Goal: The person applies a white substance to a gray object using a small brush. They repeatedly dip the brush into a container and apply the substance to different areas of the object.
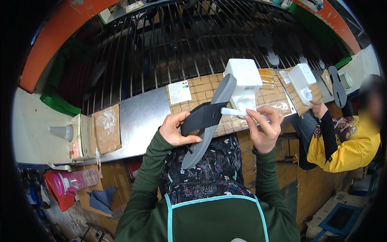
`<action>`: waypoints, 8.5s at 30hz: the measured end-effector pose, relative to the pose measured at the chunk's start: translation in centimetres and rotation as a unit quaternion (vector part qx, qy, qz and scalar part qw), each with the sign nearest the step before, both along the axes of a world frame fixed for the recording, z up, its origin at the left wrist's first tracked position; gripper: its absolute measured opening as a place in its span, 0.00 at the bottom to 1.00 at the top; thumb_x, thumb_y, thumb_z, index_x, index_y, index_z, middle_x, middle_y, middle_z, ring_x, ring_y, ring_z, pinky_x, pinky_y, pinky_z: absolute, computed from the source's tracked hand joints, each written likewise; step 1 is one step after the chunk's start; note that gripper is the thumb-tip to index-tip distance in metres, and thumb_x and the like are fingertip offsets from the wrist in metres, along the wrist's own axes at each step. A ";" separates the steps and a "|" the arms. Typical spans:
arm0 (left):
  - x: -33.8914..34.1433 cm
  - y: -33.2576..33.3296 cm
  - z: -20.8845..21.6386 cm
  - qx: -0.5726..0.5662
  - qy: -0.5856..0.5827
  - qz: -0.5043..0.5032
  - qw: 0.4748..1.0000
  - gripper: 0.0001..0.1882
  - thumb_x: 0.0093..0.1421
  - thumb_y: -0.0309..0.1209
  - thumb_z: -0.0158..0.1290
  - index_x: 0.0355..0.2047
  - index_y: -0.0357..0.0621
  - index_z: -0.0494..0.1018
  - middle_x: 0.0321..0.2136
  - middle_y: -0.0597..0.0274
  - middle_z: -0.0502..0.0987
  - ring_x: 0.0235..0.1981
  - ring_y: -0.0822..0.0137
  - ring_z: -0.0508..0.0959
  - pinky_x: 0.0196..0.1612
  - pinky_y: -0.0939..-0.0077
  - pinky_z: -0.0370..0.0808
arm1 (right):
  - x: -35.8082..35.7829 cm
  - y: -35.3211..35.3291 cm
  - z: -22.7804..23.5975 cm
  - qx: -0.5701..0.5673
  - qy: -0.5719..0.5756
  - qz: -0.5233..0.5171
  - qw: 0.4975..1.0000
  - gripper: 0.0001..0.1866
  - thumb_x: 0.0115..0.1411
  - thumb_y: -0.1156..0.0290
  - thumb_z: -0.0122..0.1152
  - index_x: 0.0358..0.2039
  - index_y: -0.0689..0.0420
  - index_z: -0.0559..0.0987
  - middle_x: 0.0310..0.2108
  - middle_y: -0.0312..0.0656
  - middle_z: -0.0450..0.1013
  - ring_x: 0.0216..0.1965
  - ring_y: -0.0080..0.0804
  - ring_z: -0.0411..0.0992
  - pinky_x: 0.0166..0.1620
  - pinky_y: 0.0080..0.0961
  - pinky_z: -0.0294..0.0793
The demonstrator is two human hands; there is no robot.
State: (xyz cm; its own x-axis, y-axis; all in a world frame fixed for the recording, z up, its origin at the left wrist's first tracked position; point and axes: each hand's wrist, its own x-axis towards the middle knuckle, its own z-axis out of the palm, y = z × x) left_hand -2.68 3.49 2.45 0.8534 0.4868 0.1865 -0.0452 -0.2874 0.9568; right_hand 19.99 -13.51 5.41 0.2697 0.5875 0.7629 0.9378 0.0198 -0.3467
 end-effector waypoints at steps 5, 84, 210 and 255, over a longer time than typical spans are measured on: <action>0.1 0.0 0.0 0.016 -0.002 -0.001 1.000 0.27 0.38 0.36 0.76 0.30 0.39 0.70 0.22 0.71 0.72 0.24 0.82 0.68 0.27 0.86 0.66 | -0.1 0.0 -0.1 -0.019 -0.013 -0.002 1.000 0.13 0.45 0.71 0.73 0.34 0.49 0.86 0.32 0.32 0.73 0.29 0.24 0.65 0.40 0.28 0.52; 9.1 35.1 -25.9 -0.570 -0.395 0.465 0.550 0.15 0.62 0.22 0.51 0.49 0.43 0.67 0.51 0.46 0.71 0.49 0.45 0.75 0.49 0.51 0.77 | 18.1 -1.7 -15.6 0.315 0.661 0.421 0.535 0.10 0.69 0.61 0.49 0.46 0.48 0.74 0.34 0.32 0.63 0.25 0.21 0.58 0.42 0.31 0.56; -3.8 -7.9 -6.8 -0.490 -0.452 0.085 0.741 0.39 0.68 0.60 0.29 0.66 0.43 0.54 0.62 0.52 0.64 0.58 0.53 0.68 0.62 0.59 0.64 | 6.3 -0.8 -6.1 -0.176 -0.148 -0.172 0.958 0.03 0.52 0.65 0.68 0.28 0.46 0.84 0.22 0.29 0.72 0.22 0.25 0.67 0.37 0.32 0.52; 5.0 -9.6 -5.1 -0.306 -0.280 0.058 0.908 0.52 0.62 0.69 0.31 0.69 0.38 0.37 0.64 0.53 0.56 0.60 0.63 0.63 0.60 0.69 0.63 | -5.4 3.0 -0.5 0.047 0.248 0.083 0.964 0.10 0.55 0.79 0.66 0.39 0.60 0.84 0.41 0.40 0.65 0.25 0.16 0.68 0.25 0.11 0.66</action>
